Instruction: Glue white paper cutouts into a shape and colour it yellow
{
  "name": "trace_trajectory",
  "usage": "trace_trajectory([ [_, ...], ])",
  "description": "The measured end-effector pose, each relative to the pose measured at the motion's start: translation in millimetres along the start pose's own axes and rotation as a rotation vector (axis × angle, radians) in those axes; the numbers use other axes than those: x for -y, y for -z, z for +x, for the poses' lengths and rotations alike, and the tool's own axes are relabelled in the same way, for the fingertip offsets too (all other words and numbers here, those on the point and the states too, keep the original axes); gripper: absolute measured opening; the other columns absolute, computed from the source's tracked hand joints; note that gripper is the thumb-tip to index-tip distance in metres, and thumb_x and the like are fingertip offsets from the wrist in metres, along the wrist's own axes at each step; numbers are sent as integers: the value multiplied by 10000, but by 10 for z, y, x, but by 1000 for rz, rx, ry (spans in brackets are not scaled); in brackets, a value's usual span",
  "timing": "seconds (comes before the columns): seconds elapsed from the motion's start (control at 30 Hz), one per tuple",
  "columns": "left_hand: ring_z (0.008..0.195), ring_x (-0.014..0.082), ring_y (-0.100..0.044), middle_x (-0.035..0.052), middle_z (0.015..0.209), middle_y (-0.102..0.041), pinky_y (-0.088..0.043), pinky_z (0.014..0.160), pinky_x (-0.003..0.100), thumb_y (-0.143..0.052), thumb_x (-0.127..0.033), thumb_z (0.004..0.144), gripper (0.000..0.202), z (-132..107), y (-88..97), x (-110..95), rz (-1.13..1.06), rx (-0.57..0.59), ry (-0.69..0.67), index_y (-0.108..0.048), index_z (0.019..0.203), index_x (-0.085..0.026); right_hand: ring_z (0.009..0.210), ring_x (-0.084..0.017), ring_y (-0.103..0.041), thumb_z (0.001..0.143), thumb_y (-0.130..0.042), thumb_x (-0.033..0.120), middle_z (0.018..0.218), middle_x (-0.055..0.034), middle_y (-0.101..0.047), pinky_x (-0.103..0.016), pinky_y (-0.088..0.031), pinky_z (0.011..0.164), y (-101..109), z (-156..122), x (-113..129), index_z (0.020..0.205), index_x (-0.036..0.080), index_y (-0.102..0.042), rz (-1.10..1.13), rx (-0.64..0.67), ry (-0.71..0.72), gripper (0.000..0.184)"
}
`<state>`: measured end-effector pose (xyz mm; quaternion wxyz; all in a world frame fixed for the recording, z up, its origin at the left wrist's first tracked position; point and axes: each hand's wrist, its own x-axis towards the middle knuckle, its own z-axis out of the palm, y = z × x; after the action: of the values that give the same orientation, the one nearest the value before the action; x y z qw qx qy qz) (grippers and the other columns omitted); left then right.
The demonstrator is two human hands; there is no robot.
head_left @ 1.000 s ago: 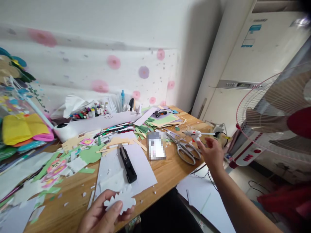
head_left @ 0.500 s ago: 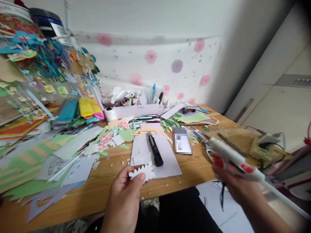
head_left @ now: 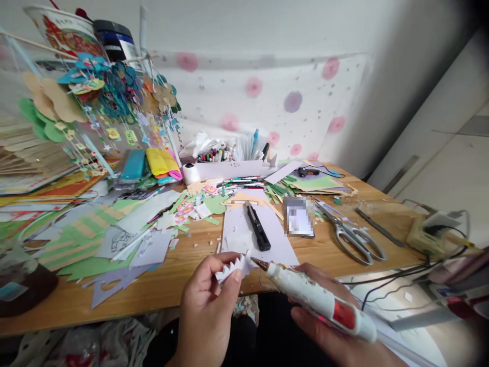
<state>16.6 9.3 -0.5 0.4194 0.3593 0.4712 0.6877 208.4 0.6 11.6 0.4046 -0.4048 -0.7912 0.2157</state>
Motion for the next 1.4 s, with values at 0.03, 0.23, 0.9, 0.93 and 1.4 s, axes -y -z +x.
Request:
trace_trajectory([
  [0.03,777,217,-653,44,822,-727,-491,723,302,-792,-276,643,193,-5,3,-3,1,-3,-5,-619,611,-197,681,-158,-656,772,-589,140,794,-9,-654,-232,-548,611,-8,-2,10,857,226,-585,-23,-17,8,122],
  [0.23,814,179,-639,-1,868,-714,-494,744,250,-751,-235,702,169,-14,38,30,-31,52,13,-611,608,-219,621,-169,-657,769,-566,147,713,-18,-658,-237,-538,538,-58,41,78,872,216,-608,-70,-14,28,131],
  [0.9,793,232,-657,60,841,-748,-500,739,300,-778,-322,657,163,-3,88,31,49,-1,47,-701,733,-200,507,-104,-575,816,-492,154,616,24,-581,-176,-469,479,-172,51,23,715,220,-459,-185,-110,164,125],
  [0.93,790,225,-657,58,850,-751,-496,738,292,-778,-327,664,168,-2,97,43,38,9,58,-706,750,-202,505,-104,-575,821,-488,159,616,24,-578,-176,-468,482,-179,54,12,719,220,-463,-194,-143,187,121],
  [1.4,778,206,-638,50,871,-750,-489,731,275,-779,-341,675,186,9,147,68,14,28,80,-715,792,-211,544,-136,-595,832,-564,237,680,15,-599,-224,-485,503,-219,-43,-93,759,233,-498,-111,-117,95,98],
])
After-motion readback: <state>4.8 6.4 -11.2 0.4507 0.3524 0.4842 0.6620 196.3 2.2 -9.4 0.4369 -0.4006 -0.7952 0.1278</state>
